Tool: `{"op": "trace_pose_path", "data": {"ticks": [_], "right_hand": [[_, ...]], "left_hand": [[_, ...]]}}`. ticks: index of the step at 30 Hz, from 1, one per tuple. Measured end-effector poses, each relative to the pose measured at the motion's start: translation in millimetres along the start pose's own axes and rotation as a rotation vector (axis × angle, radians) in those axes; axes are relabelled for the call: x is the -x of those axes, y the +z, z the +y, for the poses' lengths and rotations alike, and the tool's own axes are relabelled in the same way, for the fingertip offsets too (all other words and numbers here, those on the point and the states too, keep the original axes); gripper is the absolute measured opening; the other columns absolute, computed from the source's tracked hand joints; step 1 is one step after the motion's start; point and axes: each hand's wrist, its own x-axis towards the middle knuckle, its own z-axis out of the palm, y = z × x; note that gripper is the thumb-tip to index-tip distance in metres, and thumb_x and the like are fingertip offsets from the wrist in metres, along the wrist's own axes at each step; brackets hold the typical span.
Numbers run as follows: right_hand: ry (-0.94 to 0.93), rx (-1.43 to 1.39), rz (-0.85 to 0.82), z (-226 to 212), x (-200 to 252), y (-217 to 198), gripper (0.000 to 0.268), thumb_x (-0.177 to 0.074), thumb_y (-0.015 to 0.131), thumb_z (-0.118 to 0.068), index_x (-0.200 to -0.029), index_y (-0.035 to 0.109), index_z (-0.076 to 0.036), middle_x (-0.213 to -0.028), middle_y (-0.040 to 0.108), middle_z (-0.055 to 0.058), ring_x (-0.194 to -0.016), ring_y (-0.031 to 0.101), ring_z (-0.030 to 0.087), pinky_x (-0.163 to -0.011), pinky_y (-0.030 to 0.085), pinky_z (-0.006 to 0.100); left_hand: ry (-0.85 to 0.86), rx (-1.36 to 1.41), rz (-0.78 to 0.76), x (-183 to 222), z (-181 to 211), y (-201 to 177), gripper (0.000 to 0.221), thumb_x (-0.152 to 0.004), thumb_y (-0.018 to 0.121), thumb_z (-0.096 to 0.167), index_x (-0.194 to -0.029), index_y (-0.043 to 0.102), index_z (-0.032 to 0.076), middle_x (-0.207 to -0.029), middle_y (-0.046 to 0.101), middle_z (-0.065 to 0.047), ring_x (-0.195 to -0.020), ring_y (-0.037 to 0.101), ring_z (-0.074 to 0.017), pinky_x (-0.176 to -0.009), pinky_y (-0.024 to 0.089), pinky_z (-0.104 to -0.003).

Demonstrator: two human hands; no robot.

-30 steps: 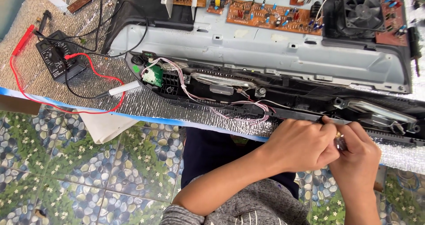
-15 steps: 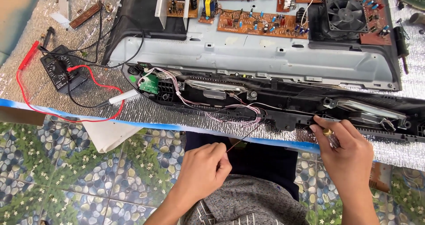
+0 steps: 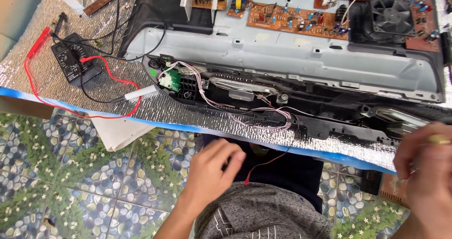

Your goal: Disassembling internal components of a television, specifically removing speakers and disconnecting wiring.

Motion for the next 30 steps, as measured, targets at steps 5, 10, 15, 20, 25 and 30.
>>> {"op": "trace_pose_path", "data": {"ticks": [5,10,15,20,25,30], "right_hand": [[-0.086,-0.521,-0.048,13,-37,22,0.027,-0.118,0.039,-0.047,-0.1,0.036,-0.026,-0.082,0.034,-0.01,-0.06,0.036,0.002,-0.057,0.033,0.019],[-0.178,-0.529,0.01,-46,-51,64,0.02,-0.123,0.037,-0.045,-0.133,0.045,-0.029,-0.075,0.034,-0.007,-0.066,0.037,0.007,-0.064,0.039,0.021],[-0.24,-0.478,0.047,-41,-65,79,0.047,-0.122,0.027,-0.037,-0.081,0.034,-0.015,-0.069,0.035,0.003,-0.056,0.036,0.012,-0.061,0.041,0.025],[-0.305,-0.556,0.113,-21,-67,92,0.032,-0.122,0.028,-0.033,-0.097,0.035,-0.014,-0.083,0.037,0.002,-0.057,0.04,0.012,-0.059,0.044,0.025],[-0.561,-0.497,0.086,-33,-80,119,0.023,-0.121,0.026,-0.044,-0.125,0.031,-0.022,-0.076,0.032,0.006,-0.046,0.036,0.015,-0.048,0.042,0.027],[-0.67,-0.468,0.089,-27,-87,129,0.023,-0.118,0.026,-0.041,-0.121,0.026,-0.018,-0.063,0.034,0.008,-0.037,0.033,0.016,-0.042,0.042,0.031]], "left_hand": [[0.108,-0.158,0.186,-13,0,10,0.016,-0.087,0.074,0.013,-0.102,0.076,0.009,-0.091,0.064,-0.001,-0.077,0.057,-0.0152,-0.065,0.046,-0.026],[0.09,-0.329,0.145,-26,4,35,0.032,-0.087,0.081,0.025,-0.116,0.072,0.013,-0.11,0.056,-0.005,-0.089,0.045,-0.0217,-0.078,0.036,-0.034],[0.037,-0.301,0.194,-26,5,52,0.035,-0.088,0.08,0.029,-0.117,0.069,0.012,-0.119,0.052,-0.008,-0.1,0.046,-0.0248,-0.091,0.032,-0.041],[0.123,-0.273,0.297,-20,0,71,0.025,-0.088,0.079,0.034,-0.106,0.074,0.017,-0.116,0.056,0.0,-0.105,0.042,-0.0192,-0.096,0.027,-0.044],[0.063,-0.291,0.219,-26,14,75,0.029,-0.089,0.078,0.03,-0.112,0.074,0.013,-0.121,0.062,-0.001,-0.113,0.048,-0.0208,-0.097,0.024,-0.047],[0.094,-0.354,0.304,-28,21,69,0.023,-0.083,0.085,0.025,-0.103,0.076,0.017,-0.106,0.068,0.01,-0.096,0.046,-0.0146,-0.085,0.021,-0.041]]}}
